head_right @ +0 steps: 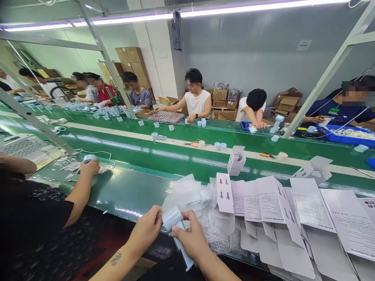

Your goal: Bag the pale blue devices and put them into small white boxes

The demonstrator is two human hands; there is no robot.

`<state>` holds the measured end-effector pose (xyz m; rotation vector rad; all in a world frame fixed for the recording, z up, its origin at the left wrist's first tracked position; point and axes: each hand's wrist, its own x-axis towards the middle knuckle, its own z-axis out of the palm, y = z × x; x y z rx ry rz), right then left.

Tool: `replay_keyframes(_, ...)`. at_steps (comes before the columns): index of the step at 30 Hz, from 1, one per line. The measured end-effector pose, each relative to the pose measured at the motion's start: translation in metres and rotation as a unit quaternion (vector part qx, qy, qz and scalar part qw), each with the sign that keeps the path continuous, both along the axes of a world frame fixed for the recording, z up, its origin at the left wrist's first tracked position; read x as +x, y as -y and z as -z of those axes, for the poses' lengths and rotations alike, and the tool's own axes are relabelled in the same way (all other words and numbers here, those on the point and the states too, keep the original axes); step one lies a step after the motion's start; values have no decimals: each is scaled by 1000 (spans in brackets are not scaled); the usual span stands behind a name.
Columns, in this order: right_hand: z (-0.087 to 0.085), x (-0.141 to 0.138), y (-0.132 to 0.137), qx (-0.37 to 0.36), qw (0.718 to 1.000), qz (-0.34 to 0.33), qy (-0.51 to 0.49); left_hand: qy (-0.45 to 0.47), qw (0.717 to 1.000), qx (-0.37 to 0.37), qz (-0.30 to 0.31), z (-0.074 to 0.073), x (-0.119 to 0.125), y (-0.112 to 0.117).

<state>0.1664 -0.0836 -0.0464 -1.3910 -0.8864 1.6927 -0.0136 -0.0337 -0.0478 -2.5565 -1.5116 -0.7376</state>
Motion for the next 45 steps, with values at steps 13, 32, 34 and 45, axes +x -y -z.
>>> replay_keyframes(13,-4,2,2,-43,989,16,-140,62,981,87,162,-16,5,22)
replay_keyframes(32,16,-6,11,-84,967,115,-211,126,949,-69,280,-21,6,24)
replay_keyframes(34,25,-2,11,-77,970,84,-217,142,944,-60,291,-17,5,25)
replay_keyframes(45,27,5,6,-12,994,95,-51,157,954,-1,257,-19,6,24)
